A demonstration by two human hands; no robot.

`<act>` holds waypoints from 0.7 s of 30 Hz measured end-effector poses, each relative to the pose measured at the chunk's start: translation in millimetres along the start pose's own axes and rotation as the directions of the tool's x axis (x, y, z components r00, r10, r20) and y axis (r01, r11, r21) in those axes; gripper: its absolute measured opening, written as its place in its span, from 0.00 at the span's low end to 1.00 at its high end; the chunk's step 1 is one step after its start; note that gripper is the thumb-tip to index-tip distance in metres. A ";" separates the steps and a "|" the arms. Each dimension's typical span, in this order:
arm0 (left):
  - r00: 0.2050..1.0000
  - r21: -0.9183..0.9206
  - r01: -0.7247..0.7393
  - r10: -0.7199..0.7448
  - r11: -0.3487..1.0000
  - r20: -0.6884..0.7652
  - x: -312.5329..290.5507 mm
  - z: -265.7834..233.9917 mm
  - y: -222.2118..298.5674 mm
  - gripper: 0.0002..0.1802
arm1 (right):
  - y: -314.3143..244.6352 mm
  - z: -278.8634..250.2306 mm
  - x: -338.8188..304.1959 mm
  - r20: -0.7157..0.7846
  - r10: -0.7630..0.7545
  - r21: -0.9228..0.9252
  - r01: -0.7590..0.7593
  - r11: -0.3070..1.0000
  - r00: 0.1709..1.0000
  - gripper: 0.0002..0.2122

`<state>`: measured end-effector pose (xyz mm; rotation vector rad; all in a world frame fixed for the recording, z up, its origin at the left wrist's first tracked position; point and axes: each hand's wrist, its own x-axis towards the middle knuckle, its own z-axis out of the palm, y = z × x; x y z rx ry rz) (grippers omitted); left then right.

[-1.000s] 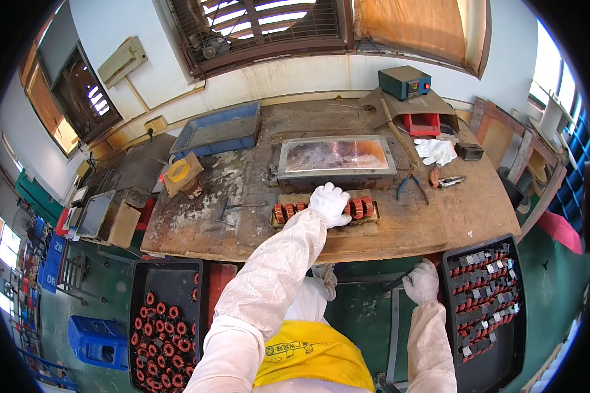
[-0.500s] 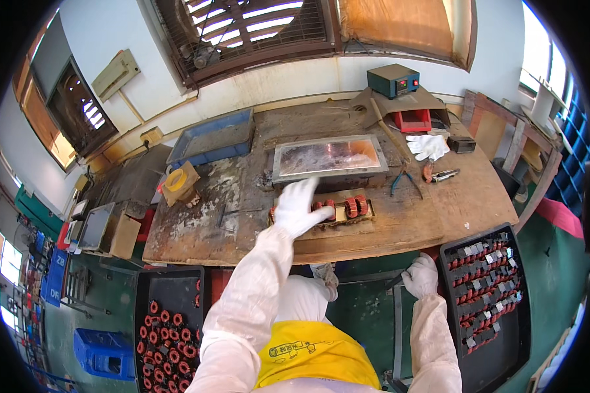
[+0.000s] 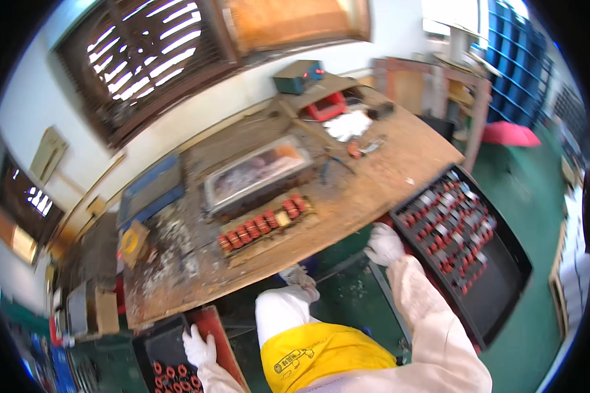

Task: The person dips electronic coils into a solder bath and places them onto a tray, then takes coils from a container and loads them into a fixture before dipping them into the solder.

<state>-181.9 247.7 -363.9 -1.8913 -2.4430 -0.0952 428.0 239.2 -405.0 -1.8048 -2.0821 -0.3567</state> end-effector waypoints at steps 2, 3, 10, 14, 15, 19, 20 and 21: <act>0.998 0.028 0.025 -0.023 0.999 -0.054 -5.1 -4.1 2.7 0.28 | -2.8 1.2 5.6 0.010 -0.004 -0.024 0.004 1.000 1.000 0.12; 0.997 0.066 0.043 -0.039 0.997 -0.069 -3.2 -2.7 4.0 0.26 | -0.6 5.7 4.8 -0.006 -0.008 -0.019 0.008 1.000 1.000 0.12; 0.989 0.136 0.102 -0.087 0.985 -0.116 -6.5 6.6 15.7 0.21 | -4.5 1.0 -7.8 -0.152 0.042 0.054 -0.034 0.998 0.987 0.10; 0.891 0.040 -0.183 0.183 0.982 -0.415 -15.9 -8.1 20.3 0.22 | -12.8 3.3 -1.8 -0.068 0.113 0.041 -0.110 0.993 0.991 0.12; 0.834 0.052 -0.270 0.261 0.961 -0.486 -19.1 -12.4 25.7 0.22 | -23.6 -6.7 5.1 -0.044 0.099 0.027 -0.098 0.995 0.994 0.11; 0.832 -0.108 -0.510 0.457 0.853 -0.314 -29.5 39.0 23.9 0.28 | -21.4 -5.1 1.2 -0.084 0.088 0.078 -0.081 0.994 0.993 0.09; 0.859 -0.078 -0.484 0.456 0.872 -0.234 -31.9 50.7 22.1 0.32 | -19.2 -5.2 -0.8 -0.048 0.099 0.069 -0.096 0.993 0.994 0.08; 0.833 -0.022 -0.487 0.457 0.873 -0.312 -26.3 72.4 15.0 0.34 | -16.0 -2.3 -1.0 -0.044 0.086 0.096 -0.082 0.992 0.995 0.08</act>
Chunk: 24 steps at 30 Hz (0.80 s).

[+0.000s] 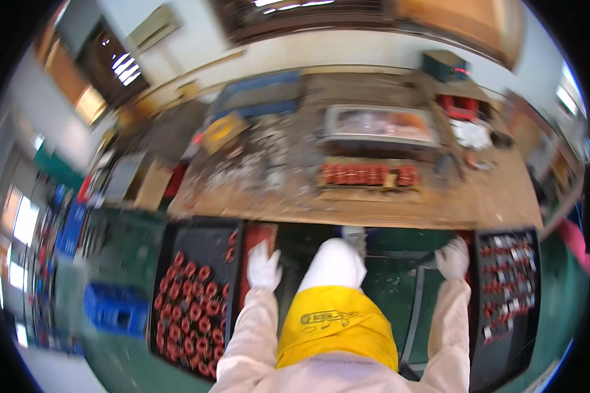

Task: The person dips electronic coils into a solder bath and places them onto a tray, then takes coils from a container and loads them into a fixture before dipping them into the solder.

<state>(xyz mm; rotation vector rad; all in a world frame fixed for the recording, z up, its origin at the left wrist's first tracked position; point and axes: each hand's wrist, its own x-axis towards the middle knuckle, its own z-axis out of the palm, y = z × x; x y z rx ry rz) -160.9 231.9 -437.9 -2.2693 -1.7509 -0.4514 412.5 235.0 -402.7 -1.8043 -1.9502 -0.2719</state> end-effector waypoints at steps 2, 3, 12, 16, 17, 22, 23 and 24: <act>0.989 -0.094 0.134 -0.128 0.987 0.068 13.4 5.4 17.3 0.39 | 9.8 -3.3 -5.0 0.003 -0.008 -0.038 0.009 0.999 1.000 0.08; 0.983 -0.146 0.177 -0.167 0.973 0.075 19.9 5.4 19.1 0.40 | 12.3 -4.0 -3.6 0.039 0.003 -0.028 -0.002 1.000 0.999 0.08; 0.948 -0.032 0.272 -0.262 0.962 0.180 74.5 47.6 -24.7 0.45 | 4.0 7.0 4.7 0.049 -0.045 -0.022 0.046 0.999 0.998 0.06; 0.941 -0.062 0.340 -0.339 0.938 0.026 84.6 54.6 -22.1 0.29 | 4.9 5.8 0.3 0.176 -0.013 0.004 0.012 1.000 0.984 0.08; 0.937 -0.055 0.350 -0.350 0.935 0.015 91.8 55.8 -14.8 0.29 | 8.1 1.3 -1.0 0.116 -0.088 0.034 0.085 0.996 0.989 0.09; 0.935 -0.136 0.338 -0.349 0.931 -0.064 90.7 59.6 -15.4 0.26 | -23.0 -37.9 20.6 0.096 -0.326 -0.030 0.330 0.943 0.940 0.14; 0.933 -0.168 0.328 -0.347 0.930 -0.099 91.7 61.0 -16.4 0.26 | -15.8 -34.7 20.2 0.111 -0.350 -0.032 0.355 0.934 0.930 0.14; 0.930 -0.198 0.314 -0.343 0.929 -0.133 91.6 61.0 -16.5 0.26 | -13.7 -32.9 22.2 0.128 -0.370 -0.033 0.377 0.926 0.920 0.14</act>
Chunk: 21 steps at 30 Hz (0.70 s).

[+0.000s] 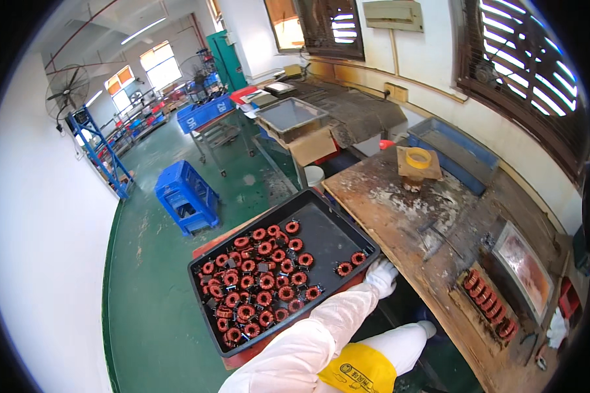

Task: The person dips electronic coils into a solder bath and places them onto a tray, then takes coils from a container and loads them into a fixture before dipping them into the solder.

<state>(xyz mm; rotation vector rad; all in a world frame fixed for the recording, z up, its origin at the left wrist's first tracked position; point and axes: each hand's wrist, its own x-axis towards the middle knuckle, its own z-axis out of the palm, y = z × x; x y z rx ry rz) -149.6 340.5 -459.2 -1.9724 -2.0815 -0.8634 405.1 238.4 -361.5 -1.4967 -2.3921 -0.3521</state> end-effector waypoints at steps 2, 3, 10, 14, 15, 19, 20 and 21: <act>1.000 0.006 0.007 -0.007 1.000 -0.030 -1.2 0.1 -0.9 0.26 | 1.2 4.9 4.4 -0.052 -0.025 0.024 0.027 0.999 0.998 0.15; 1.000 0.008 0.017 -0.017 1.000 -0.011 -0.9 0.6 -1.2 0.26 | 0.2 6.4 5.8 -0.101 -0.035 0.037 0.039 0.999 0.994 0.15; 0.997 -0.011 0.069 -0.069 0.998 0.038 0.3 3.9 -0.4 0.27 | 18.1 29.6 -4.7 -0.047 0.015 -0.054 -0.017 0.998 0.999 0.17; 0.997 -0.027 0.060 -0.059 0.998 0.057 1.2 9.9 -3.1 0.27 | 10.1 8.9 24.1 0.258 -0.011 -0.045 0.023 0.999 0.966 0.18; 0.999 -0.028 0.009 -0.011 1.000 -0.050 3.1 11.3 -0.9 0.23 | 28.9 38.7 28.3 -0.317 -0.342 -0.054 0.343 0.938 0.885 0.18; 0.992 -0.008 -0.018 0.017 1.000 -0.126 1.2 9.4 -1.3 0.18 | -5.5 -6.2 16.5 0.137 -0.003 -0.026 0.007 1.000 0.991 0.18; 0.994 -0.014 -0.029 0.027 0.999 -0.103 4.5 10.8 1.4 0.17 | -5.4 -9.7 15.9 0.136 0.002 -0.029 0.002 1.000 0.991 0.18; 0.995 -0.018 -0.015 0.013 1.000 -0.100 2.1 11.3 -1.3 0.17 | -6.8 -9.1 19.4 0.119 -0.028 -0.005 0.029 1.000 0.992 0.19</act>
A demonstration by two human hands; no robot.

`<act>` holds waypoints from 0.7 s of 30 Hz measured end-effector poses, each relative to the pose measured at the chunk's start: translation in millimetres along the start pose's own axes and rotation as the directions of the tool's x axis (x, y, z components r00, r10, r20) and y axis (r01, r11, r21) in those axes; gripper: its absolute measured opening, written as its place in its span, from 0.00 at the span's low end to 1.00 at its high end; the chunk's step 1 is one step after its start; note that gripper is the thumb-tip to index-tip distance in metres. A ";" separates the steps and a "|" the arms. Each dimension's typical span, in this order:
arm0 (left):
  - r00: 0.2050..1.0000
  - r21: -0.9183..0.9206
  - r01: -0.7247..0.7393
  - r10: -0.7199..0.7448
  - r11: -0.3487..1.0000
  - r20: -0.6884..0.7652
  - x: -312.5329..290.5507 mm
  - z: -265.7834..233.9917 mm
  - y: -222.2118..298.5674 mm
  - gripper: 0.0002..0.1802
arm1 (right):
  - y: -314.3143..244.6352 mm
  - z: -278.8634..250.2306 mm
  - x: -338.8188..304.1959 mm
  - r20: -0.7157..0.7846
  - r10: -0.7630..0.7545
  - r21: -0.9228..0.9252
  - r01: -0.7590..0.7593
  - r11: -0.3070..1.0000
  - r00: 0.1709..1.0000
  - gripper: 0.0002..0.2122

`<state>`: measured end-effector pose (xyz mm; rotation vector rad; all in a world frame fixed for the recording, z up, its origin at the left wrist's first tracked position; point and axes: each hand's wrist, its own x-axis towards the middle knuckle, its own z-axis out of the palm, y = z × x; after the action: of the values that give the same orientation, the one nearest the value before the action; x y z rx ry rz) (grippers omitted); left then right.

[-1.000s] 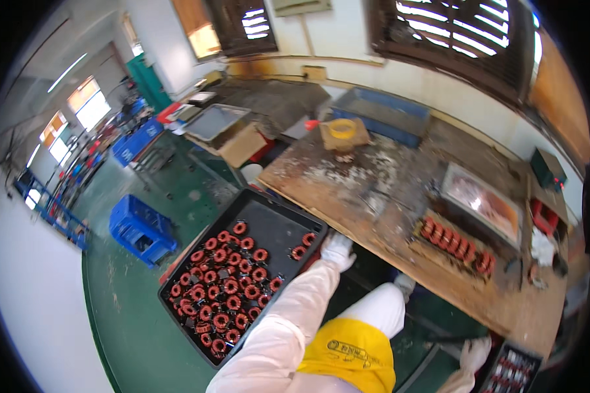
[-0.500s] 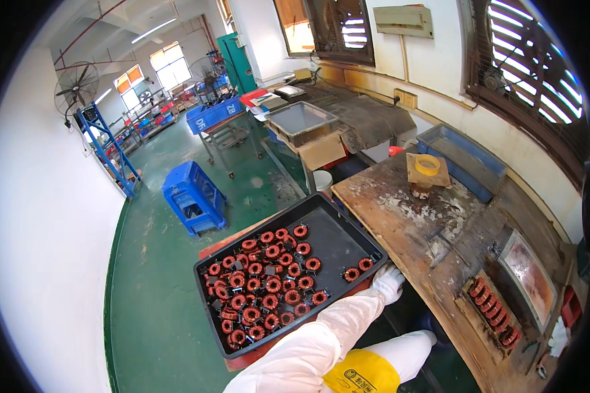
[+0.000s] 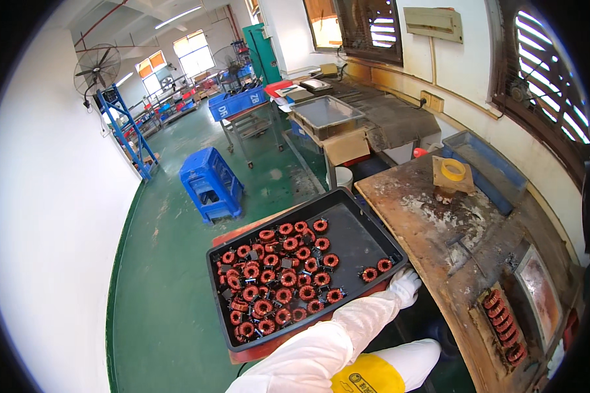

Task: The person dips electronic coils into a solder bath and places them onto a tray, then takes coils from a container and loads them into a fixture before dipping them into the solder.

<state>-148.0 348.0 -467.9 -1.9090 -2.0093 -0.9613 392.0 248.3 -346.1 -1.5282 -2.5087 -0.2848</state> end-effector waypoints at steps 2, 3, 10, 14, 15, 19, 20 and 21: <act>1.000 0.002 0.021 -0.021 1.000 -0.008 -6.4 -0.2 -3.2 0.17 | -1.8 -2.1 4.8 -0.014 -0.039 0.024 0.039 0.999 0.999 0.19; 1.000 0.003 0.024 -0.024 1.000 -0.017 -6.2 0.8 -4.6 0.17 | -2.1 -4.0 5.4 -0.020 -0.050 0.023 0.051 0.998 0.999 0.20; 0.998 -0.025 0.051 -0.050 0.998 0.027 -6.8 -2.3 0.1 0.25 | -12.9 -7.4 6.8 -0.100 0.001 0.029 0.002 1.000 0.995 0.20; 0.990 -0.010 0.068 -0.066 0.998 0.128 -1.3 -11.5 9.0 0.27 | -2.9 0.1 -8.2 -0.091 0.048 0.103 -0.039 0.994 0.995 0.19; 0.995 0.014 0.038 -0.039 0.999 0.096 0.2 -12.6 8.9 0.27 | 15.3 31.9 -1.3 -0.071 0.079 0.092 -0.072 0.993 0.994 0.19; 0.927 0.149 0.104 -0.150 0.983 0.344 28.0 -23.4 24.6 0.14 | 85.6 93.2 -57.5 -0.363 -0.215 -0.074 0.202 0.977 0.907 0.12; 0.907 0.204 0.105 -0.178 0.973 0.383 28.4 -35.4 21.0 0.12 | 34.3 67.2 -42.3 -0.214 0.123 0.011 -0.123 0.992 0.969 0.10; 0.897 0.246 0.100 -0.194 0.964 0.397 32.9 -49.1 22.8 0.13 | 16.7 58.2 -33.7 -0.154 0.300 0.071 -0.292 0.954 0.942 0.09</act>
<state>-144.7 345.3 -404.6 -1.9859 -2.4061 -0.3451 418.5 242.2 -409.9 -1.7565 -2.1102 -0.2884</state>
